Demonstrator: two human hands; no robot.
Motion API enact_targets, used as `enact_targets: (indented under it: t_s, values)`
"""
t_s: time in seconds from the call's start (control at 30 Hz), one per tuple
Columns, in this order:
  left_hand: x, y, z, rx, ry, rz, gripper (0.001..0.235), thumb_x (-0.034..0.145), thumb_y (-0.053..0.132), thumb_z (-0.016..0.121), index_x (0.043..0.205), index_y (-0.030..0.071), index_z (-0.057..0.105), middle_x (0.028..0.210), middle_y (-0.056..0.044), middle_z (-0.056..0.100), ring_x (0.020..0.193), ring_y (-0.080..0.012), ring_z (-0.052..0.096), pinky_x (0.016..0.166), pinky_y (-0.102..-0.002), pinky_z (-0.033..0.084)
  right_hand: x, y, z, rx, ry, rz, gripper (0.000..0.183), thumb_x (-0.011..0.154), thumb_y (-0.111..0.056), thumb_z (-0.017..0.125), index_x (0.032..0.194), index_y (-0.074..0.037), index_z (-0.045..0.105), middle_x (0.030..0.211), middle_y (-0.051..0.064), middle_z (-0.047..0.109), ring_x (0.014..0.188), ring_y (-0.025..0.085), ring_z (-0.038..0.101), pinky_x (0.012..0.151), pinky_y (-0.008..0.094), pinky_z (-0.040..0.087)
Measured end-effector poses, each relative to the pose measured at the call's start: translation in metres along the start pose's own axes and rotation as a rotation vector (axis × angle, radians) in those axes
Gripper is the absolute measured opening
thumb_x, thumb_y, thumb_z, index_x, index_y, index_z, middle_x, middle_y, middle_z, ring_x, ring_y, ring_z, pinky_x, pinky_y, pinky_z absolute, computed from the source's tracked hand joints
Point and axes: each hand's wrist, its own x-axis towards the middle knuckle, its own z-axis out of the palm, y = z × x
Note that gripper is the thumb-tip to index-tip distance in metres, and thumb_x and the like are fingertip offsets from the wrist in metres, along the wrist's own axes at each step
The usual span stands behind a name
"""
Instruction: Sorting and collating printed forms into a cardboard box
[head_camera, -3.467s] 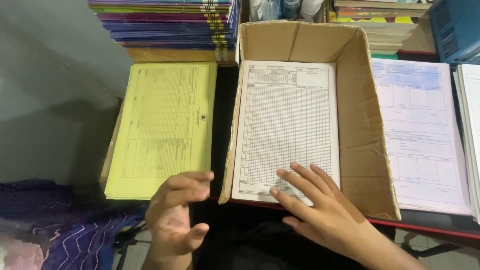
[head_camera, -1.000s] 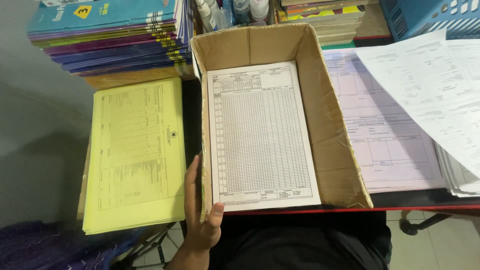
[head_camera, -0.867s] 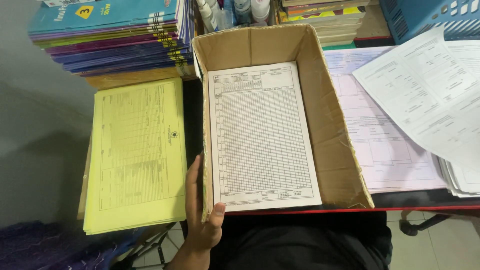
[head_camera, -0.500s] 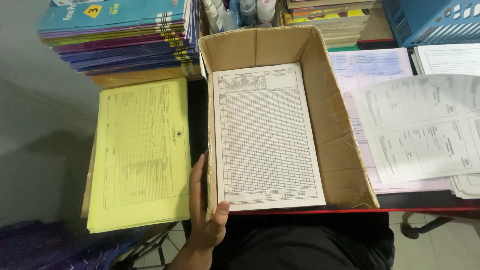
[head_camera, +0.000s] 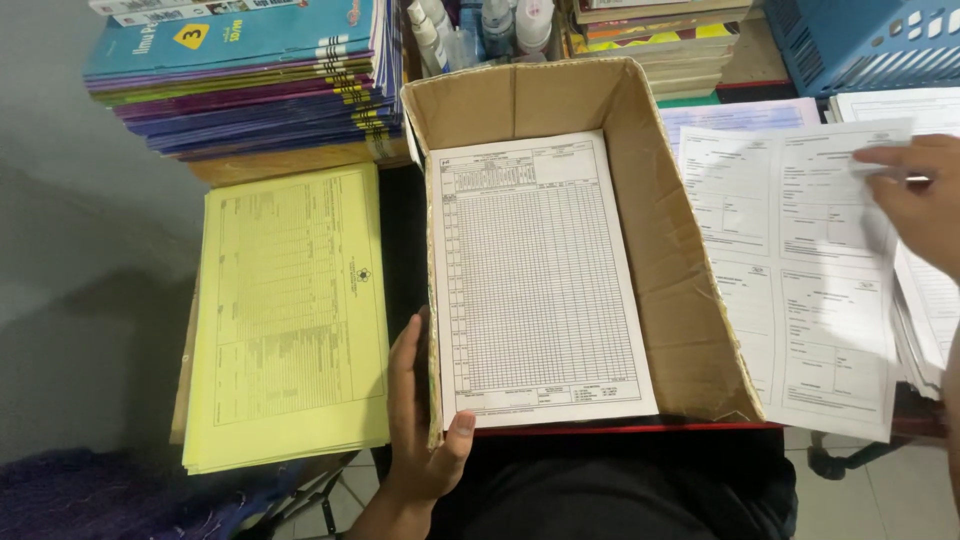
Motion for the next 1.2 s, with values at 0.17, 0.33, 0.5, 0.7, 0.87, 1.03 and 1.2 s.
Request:
enact_targets:
  t_s: [0.17,0.33,0.5,0.7,0.87,1.03,1.2]
  values:
    - [0.002,0.004,-0.005,0.08,-0.041,-0.033,0.087,0.094,0.055,0.053,0.156,-0.001,0.028,0.16,-0.022,0.038,0.15,-0.0338,0.039,0.124,-0.051,0.036,-0.016,-0.104,0.0,-0.339,-0.167,-0.081,0.078,0.089,-0.04,0.062,0.159,-0.009,0.05,0.169,0.037,0.028,0.154,0.051,0.022,0.115,0.072,0.021]
    - [0.005,0.009,-0.002,0.092,-0.053,-0.01,0.081,0.097,0.051,0.051,0.156,0.0,0.028,0.161,-0.022,0.036,0.151,-0.0342,0.037,0.125,-0.053,0.034,-0.099,-0.145,-0.009,-0.294,-0.261,-0.175,0.098,0.061,-0.044,0.078,0.152,-0.02,0.052,0.163,0.019,0.044,0.15,0.044,0.039,0.119,0.066,0.032]
    - [0.006,0.009,0.002,0.113,-0.029,-0.007,0.081,0.097,0.052,0.052,0.153,-0.002,0.033,0.158,-0.023,0.039,0.149,-0.0332,0.04,0.125,-0.049,0.035,-0.159,-0.13,-0.001,-0.473,-0.477,-0.066,0.121,0.041,-0.064,0.093,0.151,-0.049,0.044,0.162,-0.005,0.044,0.147,0.025,0.042,0.115,0.059,0.04]
    - [0.006,0.01,0.001,0.1,-0.011,-0.019,0.082,0.096,0.055,0.05,0.153,-0.001,0.033,0.156,-0.022,0.041,0.146,-0.0327,0.043,0.123,-0.05,0.038,-0.163,-0.135,-0.018,-0.009,-0.499,0.141,0.052,0.083,-0.016,0.065,0.134,-0.027,0.071,0.149,-0.006,0.065,0.152,0.019,0.047,0.116,0.039,0.048]
    - [0.004,0.005,0.001,0.115,0.02,-0.003,0.08,0.094,0.051,0.052,0.152,-0.002,0.036,0.156,-0.022,0.044,0.145,-0.0338,0.045,0.122,-0.049,0.039,-0.146,-0.196,0.004,-0.301,0.074,0.013,0.048,0.098,0.02,0.056,0.145,0.025,0.063,0.131,0.042,0.066,0.123,0.048,0.062,0.111,0.052,0.054]
    - [0.002,0.003,0.001,0.11,0.004,0.01,0.077,0.095,0.049,0.052,0.152,-0.001,0.036,0.156,-0.022,0.043,0.147,-0.0337,0.043,0.124,-0.05,0.037,-0.152,-0.16,0.044,-0.428,0.498,-0.345,0.036,0.09,0.028,0.062,0.115,0.018,0.085,0.115,0.033,0.079,0.114,0.053,0.072,0.105,0.058,0.064]
    - [0.004,0.006,0.001,0.091,-0.016,0.031,0.075,0.095,0.043,0.052,0.153,-0.003,0.035,0.158,-0.022,0.041,0.15,-0.0338,0.04,0.126,-0.049,0.034,-0.158,-0.15,0.051,-0.357,0.589,-0.348,0.019,0.097,0.028,0.07,0.105,0.017,0.084,0.111,0.036,0.08,0.113,0.057,0.073,0.107,0.062,0.062]
